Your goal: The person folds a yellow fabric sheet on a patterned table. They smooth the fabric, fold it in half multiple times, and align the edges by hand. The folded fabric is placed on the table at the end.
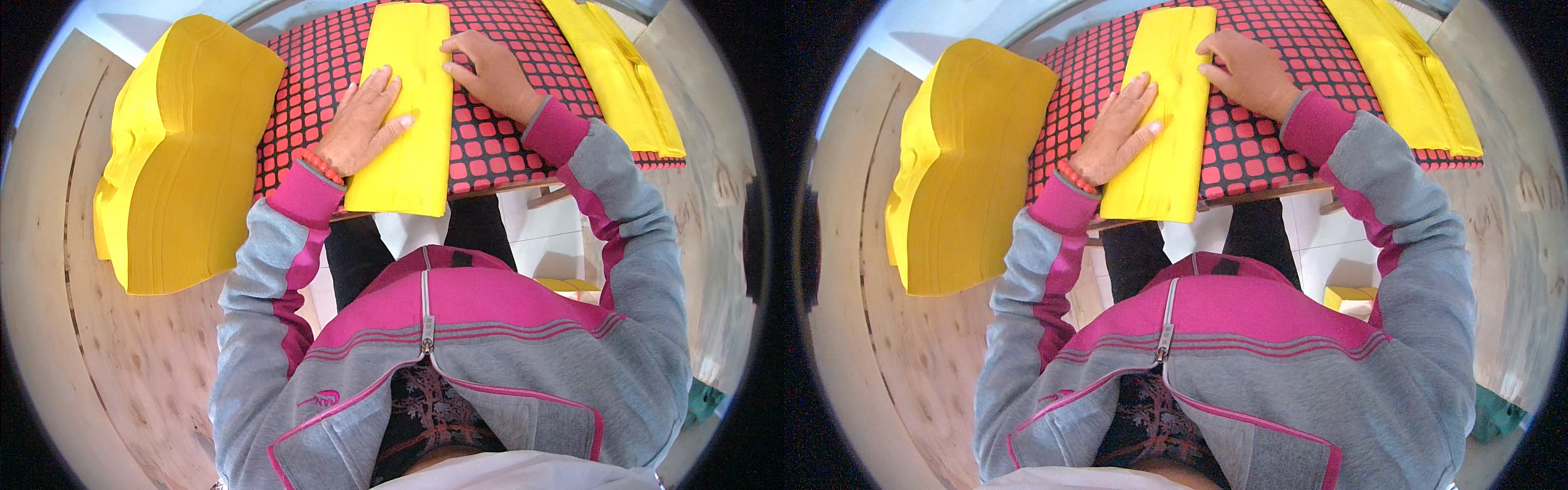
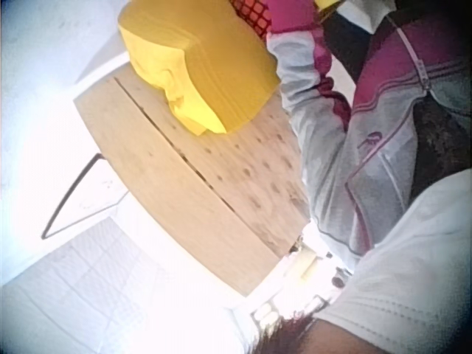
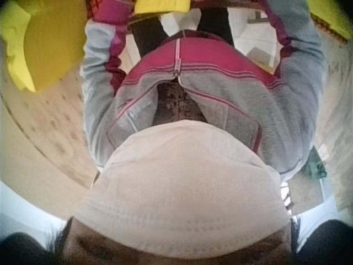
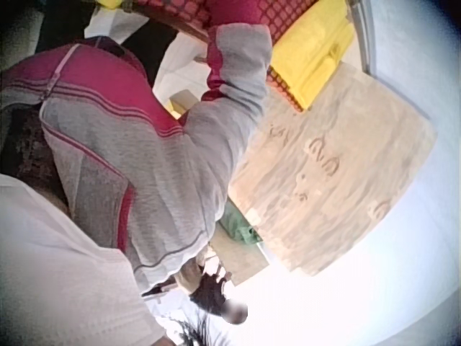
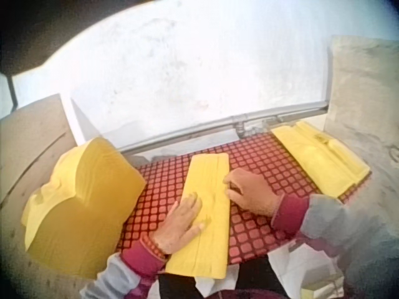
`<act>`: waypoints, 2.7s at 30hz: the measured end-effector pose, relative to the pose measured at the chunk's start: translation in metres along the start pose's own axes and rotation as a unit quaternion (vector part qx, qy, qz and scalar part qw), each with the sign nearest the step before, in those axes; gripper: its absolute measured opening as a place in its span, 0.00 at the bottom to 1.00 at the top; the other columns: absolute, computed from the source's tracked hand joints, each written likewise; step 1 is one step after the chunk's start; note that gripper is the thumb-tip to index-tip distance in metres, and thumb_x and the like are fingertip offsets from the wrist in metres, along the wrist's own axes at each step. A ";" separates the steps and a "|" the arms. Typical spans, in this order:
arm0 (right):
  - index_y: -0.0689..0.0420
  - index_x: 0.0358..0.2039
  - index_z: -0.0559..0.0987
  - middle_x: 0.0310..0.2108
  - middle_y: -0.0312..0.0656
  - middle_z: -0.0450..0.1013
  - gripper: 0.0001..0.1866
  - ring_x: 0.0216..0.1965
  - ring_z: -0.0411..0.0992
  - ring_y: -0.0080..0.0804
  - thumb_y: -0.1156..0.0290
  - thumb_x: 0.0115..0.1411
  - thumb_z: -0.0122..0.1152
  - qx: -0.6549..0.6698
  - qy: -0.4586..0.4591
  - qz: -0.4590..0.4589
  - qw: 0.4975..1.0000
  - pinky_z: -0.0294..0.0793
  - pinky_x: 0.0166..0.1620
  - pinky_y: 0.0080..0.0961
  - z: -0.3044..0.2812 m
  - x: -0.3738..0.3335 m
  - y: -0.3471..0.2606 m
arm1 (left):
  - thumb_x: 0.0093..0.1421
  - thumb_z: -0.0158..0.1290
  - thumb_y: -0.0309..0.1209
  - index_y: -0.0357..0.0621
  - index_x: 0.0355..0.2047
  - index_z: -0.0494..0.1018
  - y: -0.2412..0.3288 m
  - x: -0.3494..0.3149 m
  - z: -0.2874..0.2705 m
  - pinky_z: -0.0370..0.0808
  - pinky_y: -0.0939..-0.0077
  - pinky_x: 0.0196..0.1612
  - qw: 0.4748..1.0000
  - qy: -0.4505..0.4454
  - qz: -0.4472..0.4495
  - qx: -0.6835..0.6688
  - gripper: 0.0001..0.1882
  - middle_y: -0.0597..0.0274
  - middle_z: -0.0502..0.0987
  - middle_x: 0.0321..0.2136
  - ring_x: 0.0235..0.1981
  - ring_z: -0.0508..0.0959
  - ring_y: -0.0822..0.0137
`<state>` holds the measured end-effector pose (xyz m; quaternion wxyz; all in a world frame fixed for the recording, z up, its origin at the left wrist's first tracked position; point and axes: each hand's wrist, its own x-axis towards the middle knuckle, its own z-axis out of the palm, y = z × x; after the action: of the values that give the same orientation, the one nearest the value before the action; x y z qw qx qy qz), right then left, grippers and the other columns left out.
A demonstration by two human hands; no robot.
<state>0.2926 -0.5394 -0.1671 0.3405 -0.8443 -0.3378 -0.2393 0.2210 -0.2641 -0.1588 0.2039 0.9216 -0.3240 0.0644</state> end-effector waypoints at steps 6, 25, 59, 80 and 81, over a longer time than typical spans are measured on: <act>0.58 0.43 0.79 0.39 0.46 0.78 0.11 0.42 0.77 0.46 0.66 0.65 0.59 -0.056 -0.042 0.037 0.997 0.77 0.45 0.40 -0.005 0.007 -0.001 | 0.71 0.46 0.48 0.33 0.69 0.58 0.004 0.001 0.004 0.48 0.51 0.74 0.994 0.002 0.023 0.107 0.36 0.38 0.54 0.72 0.74 0.52 0.44; 0.56 0.58 0.78 0.66 0.49 0.67 0.29 0.70 0.62 0.45 0.46 0.71 0.49 0.039 -0.210 -0.203 0.956 0.56 0.70 0.51 0.070 0.054 -0.019 | 0.66 0.51 0.53 0.32 0.65 0.64 0.023 0.000 0.000 0.53 0.46 0.72 0.999 -0.040 0.005 0.035 0.39 0.34 0.60 0.66 0.70 0.56 0.36; 0.59 0.66 0.69 0.67 0.55 0.65 0.31 0.69 0.60 0.51 0.49 0.74 0.41 -0.082 -0.150 -0.130 0.977 0.55 0.71 0.46 0.081 0.117 0.123 | 0.57 0.61 0.50 0.44 0.74 0.51 0.064 -0.056 -0.016 0.47 0.46 0.74 0.994 -0.100 -0.038 0.029 0.51 0.40 0.47 0.74 0.75 0.49 0.42; 0.55 0.66 0.69 0.67 0.57 0.64 0.31 0.66 0.63 0.55 0.60 0.63 0.58 0.042 -0.200 -0.243 0.948 0.58 0.69 0.47 0.082 0.091 0.046 | 0.65 0.58 0.27 0.34 0.47 0.76 0.002 0.054 -0.031 0.76 0.68 0.52 0.972 0.053 0.091 -0.211 0.13 0.56 0.82 0.45 0.47 0.80 0.63; 0.55 0.67 0.68 0.67 0.56 0.64 0.31 0.66 0.63 0.55 0.59 0.65 0.57 0.054 -0.234 -0.227 0.944 0.58 0.70 0.47 0.084 0.092 0.048 | 0.64 0.59 0.27 0.34 0.46 0.76 0.001 0.057 -0.018 0.76 0.68 0.52 0.976 0.065 0.061 -0.201 0.12 0.55 0.82 0.44 0.46 0.80 0.61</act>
<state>0.4025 -0.4661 -0.1831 0.2331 -0.7578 -0.6031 -0.0870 0.2653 -0.2901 -0.1278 0.4012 0.8340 -0.3721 0.0702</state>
